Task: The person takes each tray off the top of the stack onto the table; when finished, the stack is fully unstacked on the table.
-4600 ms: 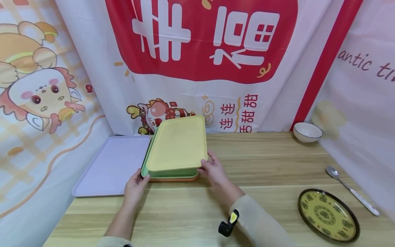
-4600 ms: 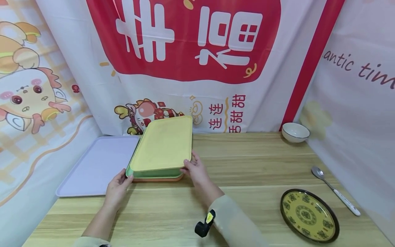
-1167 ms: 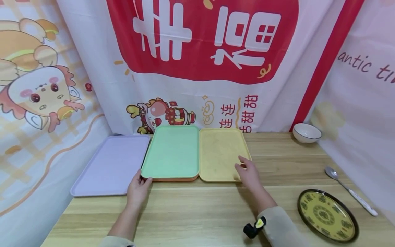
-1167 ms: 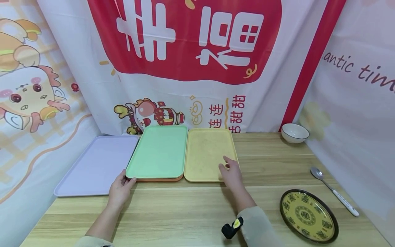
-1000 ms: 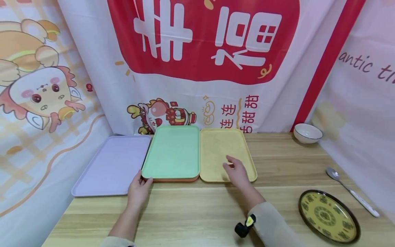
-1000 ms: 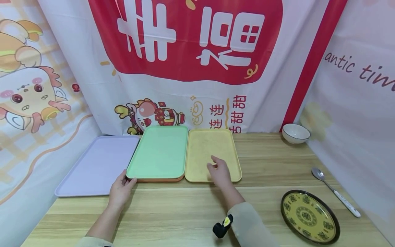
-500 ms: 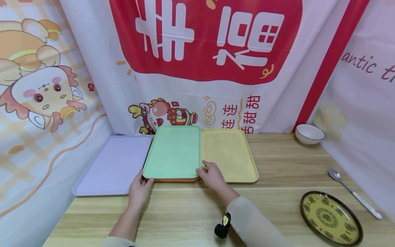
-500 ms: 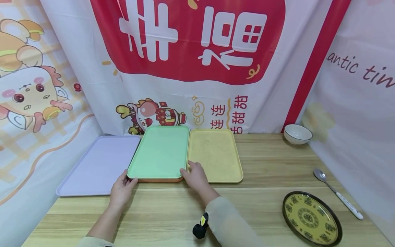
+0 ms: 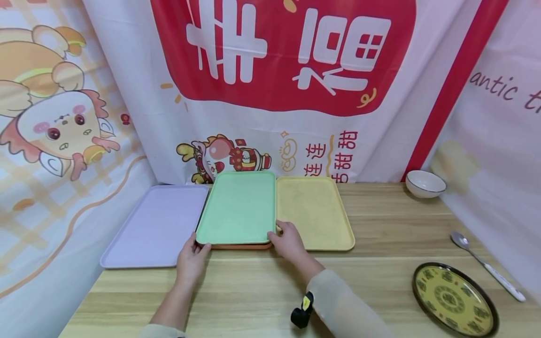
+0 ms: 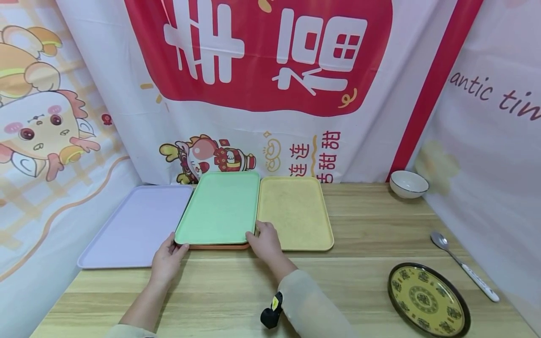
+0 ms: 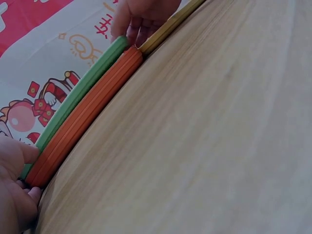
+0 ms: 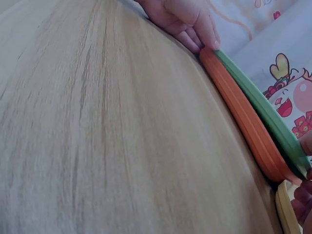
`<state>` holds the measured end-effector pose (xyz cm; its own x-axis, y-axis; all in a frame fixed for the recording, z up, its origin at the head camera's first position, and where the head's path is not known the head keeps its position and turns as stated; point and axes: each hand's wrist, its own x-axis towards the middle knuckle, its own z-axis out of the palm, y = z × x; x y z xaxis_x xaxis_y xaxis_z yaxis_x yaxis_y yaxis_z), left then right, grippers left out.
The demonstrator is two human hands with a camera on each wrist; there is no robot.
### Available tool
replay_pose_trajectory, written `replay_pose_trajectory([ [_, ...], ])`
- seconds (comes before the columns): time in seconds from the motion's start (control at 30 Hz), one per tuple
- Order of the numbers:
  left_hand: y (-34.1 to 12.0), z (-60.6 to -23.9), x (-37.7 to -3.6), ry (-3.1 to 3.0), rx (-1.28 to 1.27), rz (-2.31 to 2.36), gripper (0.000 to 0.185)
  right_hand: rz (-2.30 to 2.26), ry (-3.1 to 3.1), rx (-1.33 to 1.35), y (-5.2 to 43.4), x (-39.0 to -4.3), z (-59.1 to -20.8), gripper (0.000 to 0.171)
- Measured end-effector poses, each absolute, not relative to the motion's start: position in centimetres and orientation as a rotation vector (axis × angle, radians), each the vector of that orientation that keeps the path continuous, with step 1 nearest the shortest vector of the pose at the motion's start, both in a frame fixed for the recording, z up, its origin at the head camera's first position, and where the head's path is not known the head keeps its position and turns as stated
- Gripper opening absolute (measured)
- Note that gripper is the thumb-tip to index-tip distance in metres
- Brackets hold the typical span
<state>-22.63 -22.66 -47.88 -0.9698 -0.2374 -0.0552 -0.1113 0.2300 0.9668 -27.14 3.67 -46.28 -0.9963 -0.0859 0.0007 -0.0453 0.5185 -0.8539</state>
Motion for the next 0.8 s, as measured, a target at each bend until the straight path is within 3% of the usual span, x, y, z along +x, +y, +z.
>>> replay_pose_trajectory([
  [0.37, -22.7, -47.8, -22.6, -2.338, 0.347, -1.895, 0.072, -2.046, 2.206, -0.002, 2.5, -27.4, -45.2, 0.063],
  [0.8, -22.6, -48.0, -22.9, -2.295, 0.318, -1.938, 0.079, -2.189, 1.942, 0.063, 3.5, -27.9, -44.0, 0.068],
])
